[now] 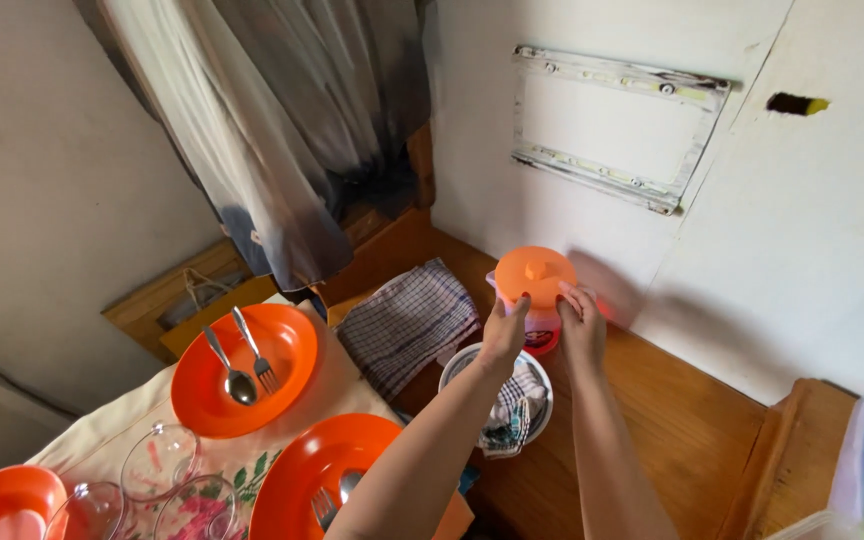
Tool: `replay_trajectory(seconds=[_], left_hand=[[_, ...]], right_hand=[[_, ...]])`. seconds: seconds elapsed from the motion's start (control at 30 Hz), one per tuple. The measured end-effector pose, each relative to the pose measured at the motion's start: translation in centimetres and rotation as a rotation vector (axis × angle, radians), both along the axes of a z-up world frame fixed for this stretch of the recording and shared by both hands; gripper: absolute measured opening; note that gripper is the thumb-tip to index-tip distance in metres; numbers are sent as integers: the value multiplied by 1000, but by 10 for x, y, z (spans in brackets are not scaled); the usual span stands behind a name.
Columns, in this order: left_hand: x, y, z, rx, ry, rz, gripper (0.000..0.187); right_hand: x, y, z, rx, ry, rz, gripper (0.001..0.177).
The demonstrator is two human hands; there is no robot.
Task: Arranging glasses on a dining table and pouring a red beverage from a pitcher into them.
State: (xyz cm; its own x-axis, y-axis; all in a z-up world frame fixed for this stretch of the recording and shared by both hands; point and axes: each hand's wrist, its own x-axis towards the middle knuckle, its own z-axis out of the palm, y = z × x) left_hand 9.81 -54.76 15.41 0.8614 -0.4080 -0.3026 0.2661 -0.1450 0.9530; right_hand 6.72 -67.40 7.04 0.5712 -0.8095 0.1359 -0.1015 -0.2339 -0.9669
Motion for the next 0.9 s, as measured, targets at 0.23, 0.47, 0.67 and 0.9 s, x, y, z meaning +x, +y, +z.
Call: replay_trajectory(seconds=[0.23,0.47,0.67,0.9], left_hand=[[55,-46,-109,76,1,63,105],[49,-43,-104,38,-27,64,59],[59,-41,-114,24,-48,48,47],[28,-19,-62,-191,-71,-15,68]], right_hand=[[28,-51,-56,-243,-17,-221,42],[48,-98,-128,-83,-16,-182,40],[19,-31,-51,291,-177,-229,33],[-5,-5,-2,371,-294,-330,47]])
